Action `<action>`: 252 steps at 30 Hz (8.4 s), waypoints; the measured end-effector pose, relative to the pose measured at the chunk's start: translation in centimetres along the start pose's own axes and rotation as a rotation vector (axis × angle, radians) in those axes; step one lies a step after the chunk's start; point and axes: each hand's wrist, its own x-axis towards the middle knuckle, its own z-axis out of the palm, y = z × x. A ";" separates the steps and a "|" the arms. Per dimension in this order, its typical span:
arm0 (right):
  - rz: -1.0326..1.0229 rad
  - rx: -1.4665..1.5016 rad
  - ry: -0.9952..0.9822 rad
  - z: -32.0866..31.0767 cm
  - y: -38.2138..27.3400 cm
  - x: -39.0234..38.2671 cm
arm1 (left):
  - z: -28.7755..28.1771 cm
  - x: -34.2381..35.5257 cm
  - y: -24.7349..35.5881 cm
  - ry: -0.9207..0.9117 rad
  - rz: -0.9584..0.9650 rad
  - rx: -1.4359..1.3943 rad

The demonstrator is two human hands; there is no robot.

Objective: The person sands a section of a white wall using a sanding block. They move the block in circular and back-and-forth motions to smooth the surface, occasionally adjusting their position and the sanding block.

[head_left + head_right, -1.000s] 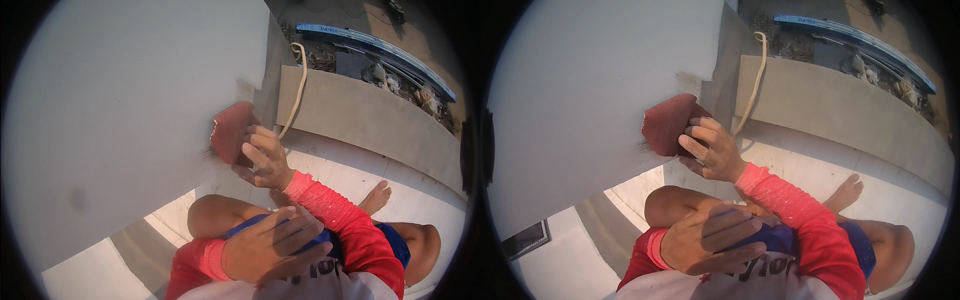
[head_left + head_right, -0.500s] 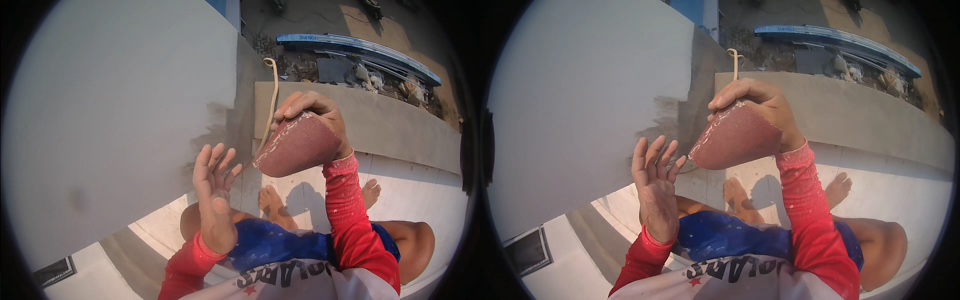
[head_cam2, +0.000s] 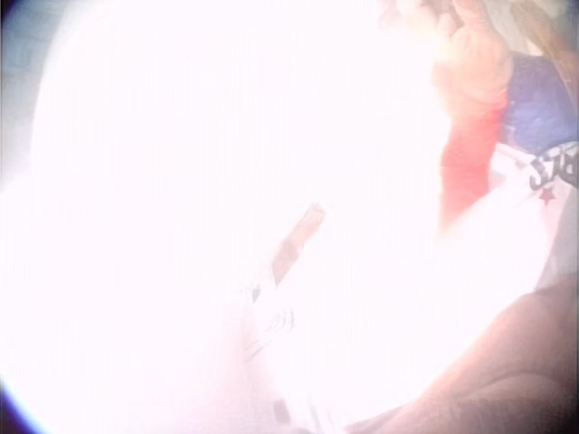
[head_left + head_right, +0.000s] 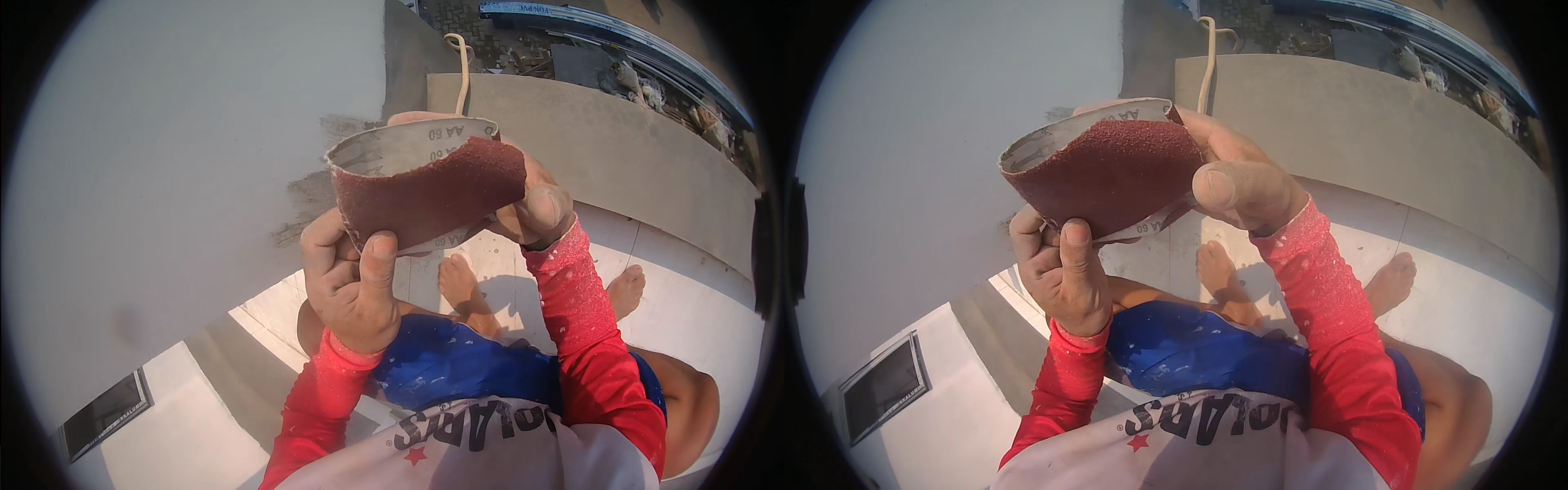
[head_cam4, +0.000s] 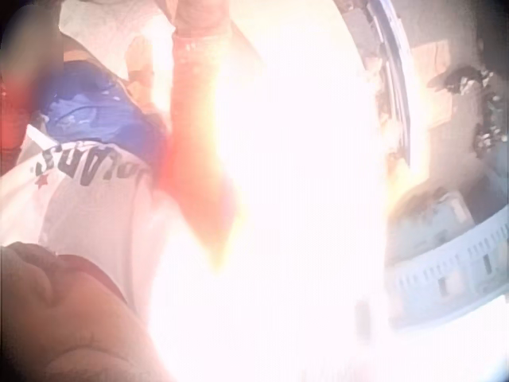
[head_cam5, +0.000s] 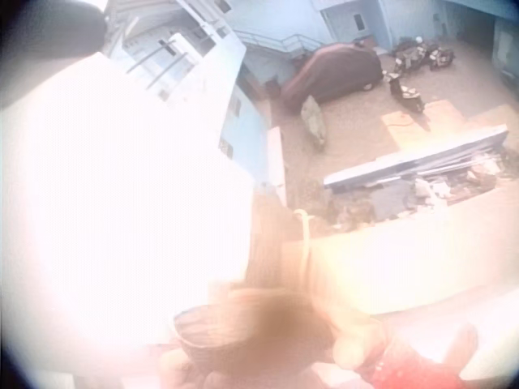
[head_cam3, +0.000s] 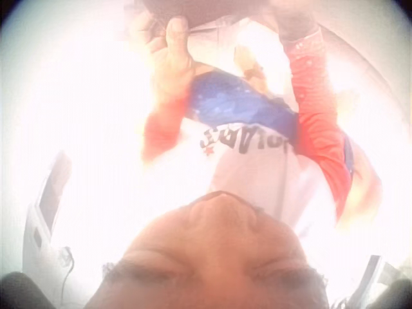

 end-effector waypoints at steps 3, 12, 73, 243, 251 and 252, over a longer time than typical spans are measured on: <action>0.082 -0.151 -0.105 1.4 -2.0 -0.1 | -0.8 0.2 -0.3 0.034 -0.062 -0.068; -0.038 -0.304 -0.519 -2.4 -4.9 2.3 | -1.7 0.1 0.8 -0.089 -0.008 0.325; -0.272 -1.172 0.259 -1.3 23.5 -3.1 | 3.8 -24.9 4.6 -0.997 -0.806 0.352; -0.365 -1.168 0.516 1.5 15.9 10.5 | 1.7 -6.5 6.0 -0.888 -0.215 0.632; -0.315 -1.046 0.666 -11.9 7.1 15.9 | -0.1 -8.9 8.4 -0.752 -0.046 0.509; -0.275 -1.029 0.695 -11.7 7.5 15.5 | -0.4 -8.9 8.7 -0.753 -0.073 0.513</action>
